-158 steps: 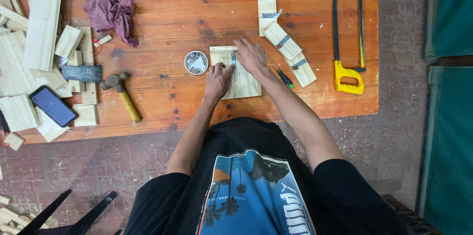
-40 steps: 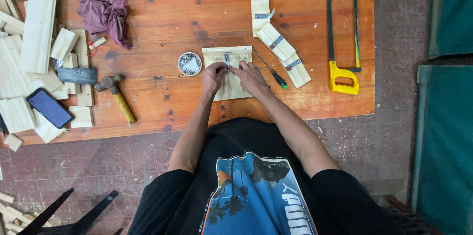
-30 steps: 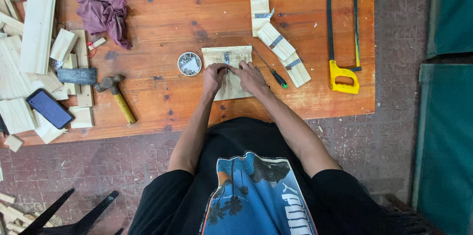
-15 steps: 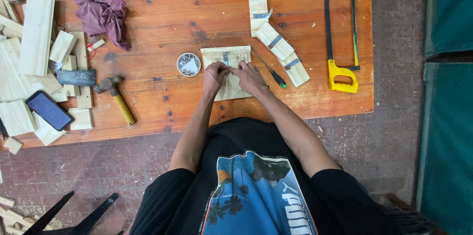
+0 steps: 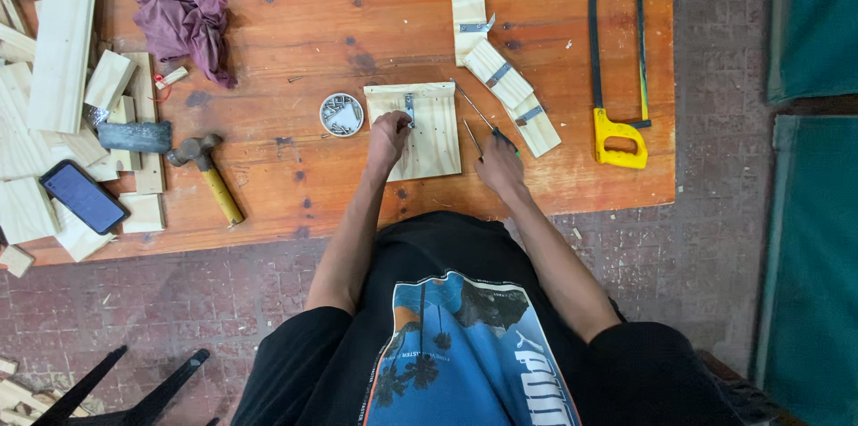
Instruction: The person assembles small wooden pieces by attaching metal brackets with screws. They use a screwdriver to tighten screws into pre-drilled holes on the wood, handling each piece individually and placing completed units aside on the workbench.
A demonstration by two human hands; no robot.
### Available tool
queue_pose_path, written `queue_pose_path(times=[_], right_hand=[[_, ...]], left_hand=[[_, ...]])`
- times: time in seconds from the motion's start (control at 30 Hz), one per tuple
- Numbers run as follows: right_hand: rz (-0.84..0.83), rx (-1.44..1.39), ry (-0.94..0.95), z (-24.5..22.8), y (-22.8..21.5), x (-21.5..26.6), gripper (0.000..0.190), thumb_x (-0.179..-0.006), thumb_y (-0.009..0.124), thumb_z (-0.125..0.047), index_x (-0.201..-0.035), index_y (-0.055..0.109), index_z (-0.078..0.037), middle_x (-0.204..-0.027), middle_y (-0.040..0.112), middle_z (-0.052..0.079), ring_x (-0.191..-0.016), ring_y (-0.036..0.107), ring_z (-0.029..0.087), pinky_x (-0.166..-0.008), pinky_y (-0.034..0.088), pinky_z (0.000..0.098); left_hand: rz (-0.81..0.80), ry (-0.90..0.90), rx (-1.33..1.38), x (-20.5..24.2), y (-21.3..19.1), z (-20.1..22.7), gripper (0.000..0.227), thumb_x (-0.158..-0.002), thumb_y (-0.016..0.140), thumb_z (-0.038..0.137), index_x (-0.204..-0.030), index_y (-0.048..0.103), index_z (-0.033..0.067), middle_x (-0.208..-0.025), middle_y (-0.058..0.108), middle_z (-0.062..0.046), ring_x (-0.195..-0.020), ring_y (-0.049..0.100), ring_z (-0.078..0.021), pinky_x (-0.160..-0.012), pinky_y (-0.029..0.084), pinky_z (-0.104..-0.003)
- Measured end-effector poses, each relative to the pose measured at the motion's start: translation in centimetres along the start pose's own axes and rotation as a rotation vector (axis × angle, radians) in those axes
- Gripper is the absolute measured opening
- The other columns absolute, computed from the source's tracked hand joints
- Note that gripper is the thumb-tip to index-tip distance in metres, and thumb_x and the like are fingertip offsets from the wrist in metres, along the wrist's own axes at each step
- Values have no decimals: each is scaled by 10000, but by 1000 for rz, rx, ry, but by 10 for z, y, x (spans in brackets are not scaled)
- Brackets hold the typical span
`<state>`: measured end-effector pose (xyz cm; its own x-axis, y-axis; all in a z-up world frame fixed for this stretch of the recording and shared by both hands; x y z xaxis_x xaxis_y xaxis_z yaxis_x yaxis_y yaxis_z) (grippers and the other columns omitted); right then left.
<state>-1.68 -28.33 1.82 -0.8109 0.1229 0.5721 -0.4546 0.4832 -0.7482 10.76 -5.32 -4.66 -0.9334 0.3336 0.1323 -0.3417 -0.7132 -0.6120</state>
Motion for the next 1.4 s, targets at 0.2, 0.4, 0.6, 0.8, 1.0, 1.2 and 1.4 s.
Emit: queue_pose_path(times=[0.2, 0.4, 0.6, 0.8, 1.0, 1.2, 1.4], right_hand=[[-99, 66, 176, 36, 35, 21, 623, -938, 716, -321, -1351, 483, 83, -1311, 578, 334, -1202, 609, 509, -995, 528, 616], [14, -30, 190, -11, -56, 48, 375, -957, 638, -316, -1224, 613, -54, -1172, 696, 228, -1088, 693, 479, -905, 553, 609], [424, -255, -250, -69, -114, 26, 269, -956, 734, -267, -1130, 682, -68, -1066, 665, 183, -1034, 679, 446, -900, 539, 543], [310, -294, -370, -131, -123, 24, 307, -988, 689, -250, -1254, 626, -109, -1167, 668, 185, -1112, 657, 449, -929, 558, 573], [273, -285, -458, -150, -118, 23, 265, -993, 660, -186, -1219, 619, -52, -1109, 668, 211, -1079, 667, 456, -908, 547, 552], [264, -285, -463, -147, -113, 20, 244, -988, 660, -186, -1207, 625, -84, -1097, 669, 203, -1094, 661, 440, -923, 543, 544], [309, -284, -515, -156, -118, 26, 225, -976, 675, -176, -1179, 643, -85, -1043, 667, 209, -1042, 670, 455, -887, 550, 548]], left_hand=[[-19, -44, -85, -7, 17, -21, 193, -848, 774, 83, -1014, 729, 170, -908, 724, -74, -951, 702, -332, -869, 577, -442], [-40, -58, -96, -9, 19, -29, 188, -833, 781, 105, -1001, 747, 185, -909, 742, -34, -948, 722, -294, -879, 584, -420], [-59, -41, -41, -8, 19, -26, 251, -799, 825, 120, -1028, 732, 161, -922, 730, -71, -969, 706, -331, -901, 573, -449], [-56, -40, -48, -9, 19, -28, 234, -817, 799, 85, -1026, 736, 170, -908, 726, -56, -960, 713, -307, -891, 578, -432], [-67, -19, -30, -9, 20, -30, 249, -814, 776, 54, -1037, 736, 158, -904, 717, -65, -931, 717, -309, -874, 578, -431], [-57, 21, -19, -10, 19, -25, 247, -822, 728, 9, -1031, 738, 139, -896, 715, -69, -912, 724, -302, -861, 577, -425], [-42, 42, -20, -10, 20, -27, 237, -817, 710, 19, -1022, 736, 136, -886, 710, -80, -914, 720, -328, -871, 568, -439]])
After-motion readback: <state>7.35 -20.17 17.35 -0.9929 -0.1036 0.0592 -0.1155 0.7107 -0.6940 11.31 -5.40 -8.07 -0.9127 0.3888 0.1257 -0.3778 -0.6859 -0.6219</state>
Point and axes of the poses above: each hand's wrist, its own x-axis away from the middle knuckle, its own y-axis out of the palm, z = x × y, the point moved 9 cm from there along -x, towards the middle knuckle
